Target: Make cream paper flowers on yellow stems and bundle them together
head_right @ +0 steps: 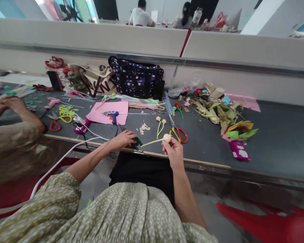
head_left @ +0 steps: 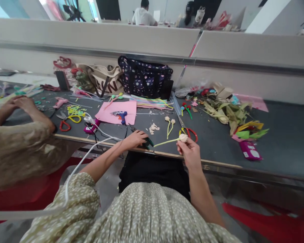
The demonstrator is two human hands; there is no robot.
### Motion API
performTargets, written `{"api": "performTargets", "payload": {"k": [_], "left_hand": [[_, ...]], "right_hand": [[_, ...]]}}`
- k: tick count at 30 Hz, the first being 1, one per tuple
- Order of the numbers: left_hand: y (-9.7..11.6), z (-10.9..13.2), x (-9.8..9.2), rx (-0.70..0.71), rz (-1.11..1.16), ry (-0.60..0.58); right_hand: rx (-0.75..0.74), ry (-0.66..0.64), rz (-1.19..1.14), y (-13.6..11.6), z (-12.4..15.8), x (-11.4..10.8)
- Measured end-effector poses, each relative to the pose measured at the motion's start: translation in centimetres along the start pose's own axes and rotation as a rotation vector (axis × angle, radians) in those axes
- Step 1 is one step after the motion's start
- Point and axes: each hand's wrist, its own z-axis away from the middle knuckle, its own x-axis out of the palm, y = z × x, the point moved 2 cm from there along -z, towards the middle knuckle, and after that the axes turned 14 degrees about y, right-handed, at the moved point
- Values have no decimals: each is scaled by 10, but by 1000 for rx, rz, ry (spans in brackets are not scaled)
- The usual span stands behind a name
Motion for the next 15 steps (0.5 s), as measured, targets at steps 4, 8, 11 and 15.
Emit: {"api": "performTargets", "payload": {"k": [4,8,11,15], "left_hand": [[-23,6,-6,-40,122,-136],[-27,3,-23,-153,217,-124],[-25,-12,-40,-383,267,96],[-15,-52,-47,-648,409,460]], "right_hand": [[321,-148,-288,0,-11,32],[443,-168,-368,-1,-29,57],[449,-170,-326,0,-41,73],[410,-195,-291,2,-53,92]]}}
